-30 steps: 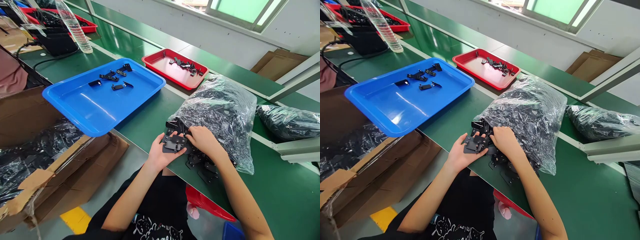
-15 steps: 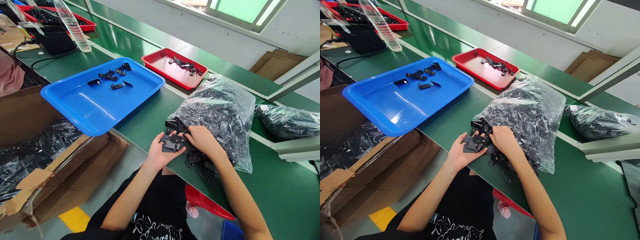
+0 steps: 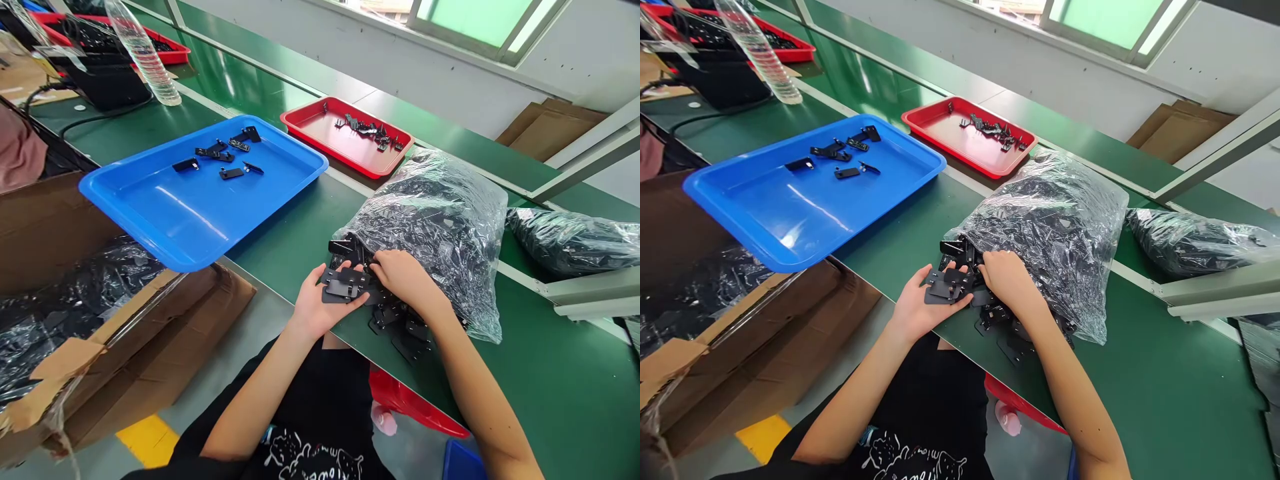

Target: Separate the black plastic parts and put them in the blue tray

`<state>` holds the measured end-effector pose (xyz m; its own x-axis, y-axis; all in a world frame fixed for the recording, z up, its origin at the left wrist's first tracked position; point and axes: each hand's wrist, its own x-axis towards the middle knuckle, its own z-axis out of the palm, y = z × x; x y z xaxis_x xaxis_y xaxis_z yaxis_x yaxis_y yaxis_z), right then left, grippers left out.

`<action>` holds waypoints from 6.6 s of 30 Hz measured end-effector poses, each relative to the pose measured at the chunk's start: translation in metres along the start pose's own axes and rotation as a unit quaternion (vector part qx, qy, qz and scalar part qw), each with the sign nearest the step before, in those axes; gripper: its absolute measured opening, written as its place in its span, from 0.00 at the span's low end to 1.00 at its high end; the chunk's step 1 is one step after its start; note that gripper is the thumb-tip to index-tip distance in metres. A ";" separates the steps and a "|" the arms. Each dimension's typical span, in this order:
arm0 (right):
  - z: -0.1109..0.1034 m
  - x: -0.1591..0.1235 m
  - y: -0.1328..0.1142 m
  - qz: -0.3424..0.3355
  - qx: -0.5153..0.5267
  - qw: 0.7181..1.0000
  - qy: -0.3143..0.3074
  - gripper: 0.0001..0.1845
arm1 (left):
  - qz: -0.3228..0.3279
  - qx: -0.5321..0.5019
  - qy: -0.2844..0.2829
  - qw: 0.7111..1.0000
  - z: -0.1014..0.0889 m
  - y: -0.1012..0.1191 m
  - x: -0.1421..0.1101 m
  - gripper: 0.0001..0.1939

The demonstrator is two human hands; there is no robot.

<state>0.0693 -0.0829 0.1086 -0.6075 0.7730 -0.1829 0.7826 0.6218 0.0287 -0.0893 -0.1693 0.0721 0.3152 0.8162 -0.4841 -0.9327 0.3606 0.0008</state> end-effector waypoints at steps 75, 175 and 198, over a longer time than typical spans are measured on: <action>-0.019 -0.009 0.000 0.007 0.474 0.875 0.099 0.17 | -0.010 0.031 -0.077 0.996 0.003 -0.008 -0.010 0.25; 0.011 -0.010 -0.044 -0.122 0.078 0.989 -0.034 0.11 | 0.102 0.019 -0.066 0.992 -0.004 0.024 -0.018 0.26; -0.028 -0.021 -0.003 -0.046 0.380 0.910 0.159 0.14 | -0.023 0.121 -0.084 0.989 -0.006 0.008 -0.011 0.24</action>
<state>0.0760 -0.0978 0.1399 -0.5891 0.7945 0.1472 0.5212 0.5129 -0.6821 -0.1011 -0.1788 0.0720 0.4000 0.8524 -0.3367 -0.8541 0.4800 0.2006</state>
